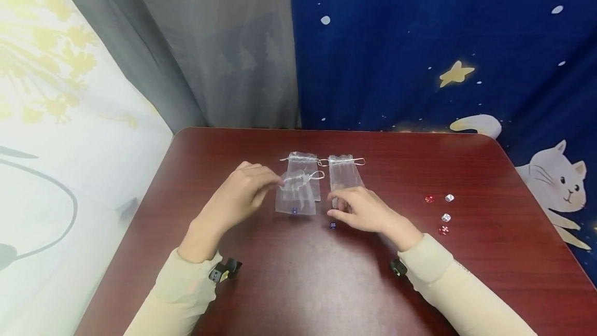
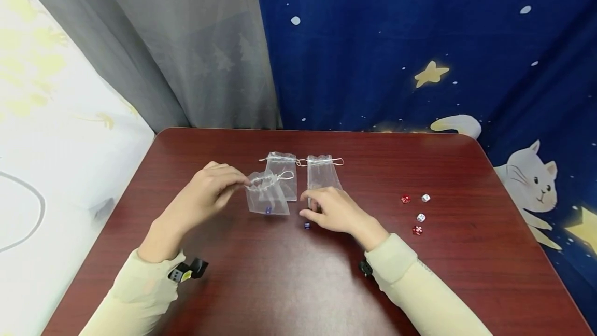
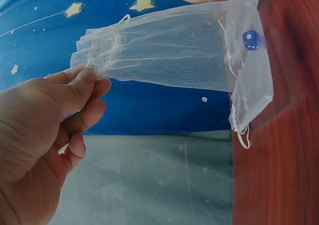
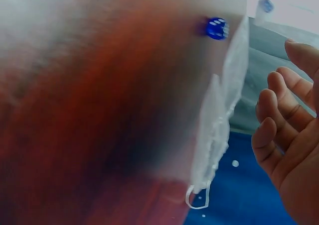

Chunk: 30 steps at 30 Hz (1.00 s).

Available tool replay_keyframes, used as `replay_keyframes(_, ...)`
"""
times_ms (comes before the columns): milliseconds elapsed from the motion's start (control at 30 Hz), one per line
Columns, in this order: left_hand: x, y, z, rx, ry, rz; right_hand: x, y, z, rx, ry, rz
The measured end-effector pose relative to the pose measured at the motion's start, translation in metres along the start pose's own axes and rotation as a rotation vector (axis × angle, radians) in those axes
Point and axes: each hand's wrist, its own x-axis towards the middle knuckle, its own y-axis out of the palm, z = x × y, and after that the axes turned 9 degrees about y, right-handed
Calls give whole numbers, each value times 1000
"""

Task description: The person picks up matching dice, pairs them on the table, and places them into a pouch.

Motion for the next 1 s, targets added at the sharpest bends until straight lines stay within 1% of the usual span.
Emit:
replay_keyframes(233, 0, -1, 0, 5, 6, 10, -4, 11, -5, -45, -26, 21)
replay_keyframes(367, -1, 0, 1, 2, 2, 17, -5, 16, -7, -56, -41, 48)
replay_keyframes(567, -1, 0, 1, 11, 4, 25, -7, 22, -7, -72, -12, 128)
replay_keyframes(667, -1, 0, 1, 12, 3, 27, -6, 23, -7, -79, 1, 150)
replay_keyframes(800, -2, 0, 1, 12, 1, 26, -6, 23, -7, -84, -3, 147)
replay_keyframes(1000, -2, -1, 2, 10, -2, 24, -5, 23, -7, -80, -37, 133)
